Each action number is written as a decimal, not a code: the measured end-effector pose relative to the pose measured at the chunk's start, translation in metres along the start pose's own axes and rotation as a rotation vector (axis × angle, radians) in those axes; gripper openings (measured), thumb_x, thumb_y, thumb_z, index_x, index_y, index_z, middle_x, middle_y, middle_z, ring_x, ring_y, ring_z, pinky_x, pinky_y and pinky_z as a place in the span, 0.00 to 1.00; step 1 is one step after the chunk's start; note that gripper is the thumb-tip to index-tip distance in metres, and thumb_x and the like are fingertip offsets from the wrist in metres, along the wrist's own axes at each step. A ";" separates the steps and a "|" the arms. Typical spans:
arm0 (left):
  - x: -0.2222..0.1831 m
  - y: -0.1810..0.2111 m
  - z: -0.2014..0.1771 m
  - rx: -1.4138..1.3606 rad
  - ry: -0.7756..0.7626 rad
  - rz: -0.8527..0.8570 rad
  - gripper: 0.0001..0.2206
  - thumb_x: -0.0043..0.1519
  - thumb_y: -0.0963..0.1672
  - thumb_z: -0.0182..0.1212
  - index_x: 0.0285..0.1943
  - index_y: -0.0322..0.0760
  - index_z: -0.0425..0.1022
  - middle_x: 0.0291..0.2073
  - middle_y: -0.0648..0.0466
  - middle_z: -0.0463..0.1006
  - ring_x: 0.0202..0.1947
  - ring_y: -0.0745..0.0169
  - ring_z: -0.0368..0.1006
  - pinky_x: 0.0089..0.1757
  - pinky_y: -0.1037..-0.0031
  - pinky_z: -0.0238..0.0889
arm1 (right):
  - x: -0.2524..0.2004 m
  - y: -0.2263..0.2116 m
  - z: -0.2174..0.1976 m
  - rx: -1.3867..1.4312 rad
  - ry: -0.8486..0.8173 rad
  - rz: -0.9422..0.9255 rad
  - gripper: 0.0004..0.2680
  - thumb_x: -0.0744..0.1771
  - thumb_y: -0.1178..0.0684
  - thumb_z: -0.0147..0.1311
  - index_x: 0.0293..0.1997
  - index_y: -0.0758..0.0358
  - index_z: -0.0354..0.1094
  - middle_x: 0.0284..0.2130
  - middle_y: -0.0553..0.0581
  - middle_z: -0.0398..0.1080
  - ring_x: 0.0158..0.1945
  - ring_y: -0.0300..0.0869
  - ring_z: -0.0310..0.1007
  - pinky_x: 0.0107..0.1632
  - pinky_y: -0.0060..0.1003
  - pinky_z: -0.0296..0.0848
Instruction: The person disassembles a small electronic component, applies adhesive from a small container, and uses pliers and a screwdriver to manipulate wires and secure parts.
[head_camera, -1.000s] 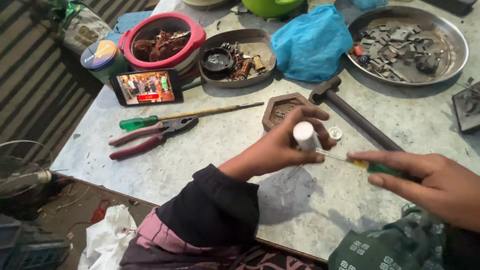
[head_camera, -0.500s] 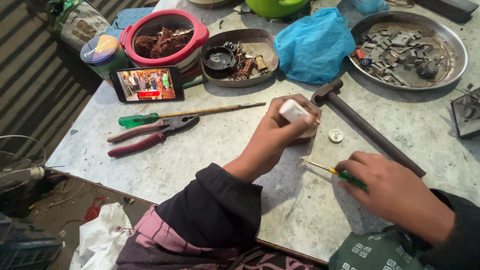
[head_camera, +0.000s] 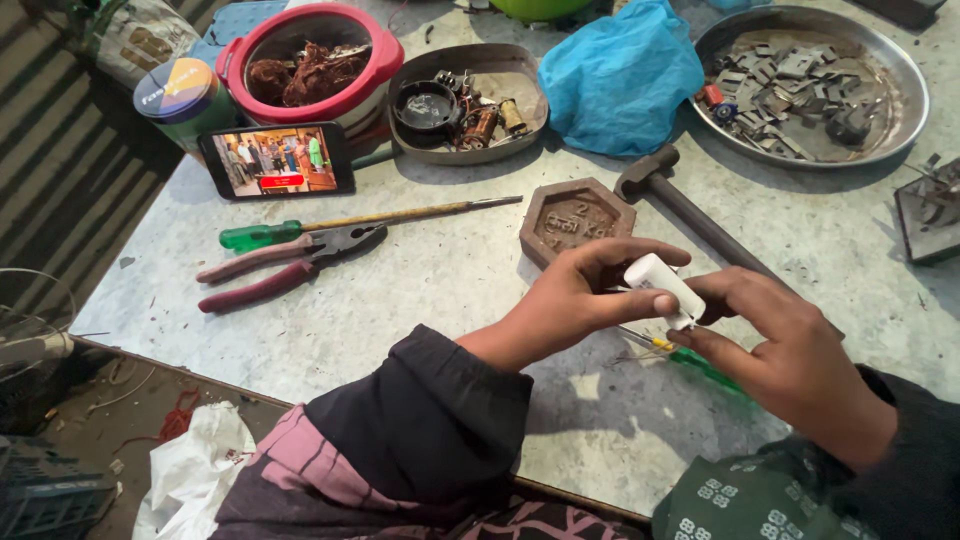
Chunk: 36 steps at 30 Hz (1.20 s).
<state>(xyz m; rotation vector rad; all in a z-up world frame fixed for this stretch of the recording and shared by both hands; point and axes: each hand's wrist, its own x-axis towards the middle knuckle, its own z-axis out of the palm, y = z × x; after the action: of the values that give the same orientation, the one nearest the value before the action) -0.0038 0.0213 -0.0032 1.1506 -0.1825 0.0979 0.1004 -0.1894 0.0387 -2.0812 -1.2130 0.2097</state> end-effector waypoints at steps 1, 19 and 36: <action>0.000 0.001 0.000 0.025 0.009 -0.009 0.22 0.64 0.42 0.70 0.67 0.30 0.73 0.53 0.50 0.81 0.53 0.66 0.77 0.55 0.72 0.71 | 0.000 0.001 0.000 0.021 -0.002 -0.006 0.14 0.61 0.52 0.63 0.48 0.64 0.72 0.41 0.56 0.76 0.42 0.40 0.80 0.44 0.35 0.76; 0.000 0.009 0.009 0.374 0.045 0.086 0.19 0.59 0.40 0.72 0.59 0.30 0.77 0.51 0.53 0.74 0.53 0.65 0.76 0.52 0.74 0.72 | 0.004 0.006 -0.003 0.366 -0.189 0.003 0.15 0.64 0.49 0.64 0.53 0.65 0.73 0.42 0.56 0.76 0.43 0.40 0.76 0.46 0.36 0.76; -0.022 0.074 -0.070 -0.076 0.568 0.546 0.15 0.65 0.36 0.53 0.62 0.33 0.65 0.45 0.50 0.70 0.39 0.61 0.71 0.44 0.68 0.70 | 0.025 0.062 -0.009 -0.554 0.043 -0.071 0.19 0.64 0.50 0.60 0.60 0.61 0.68 0.47 0.60 0.69 0.52 0.55 0.70 0.54 0.46 0.69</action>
<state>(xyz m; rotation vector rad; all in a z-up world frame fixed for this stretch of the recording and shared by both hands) -0.0313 0.1160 0.0315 0.9320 0.0107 0.8823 0.1620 -0.1926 0.0104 -2.4815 -1.4322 -0.2316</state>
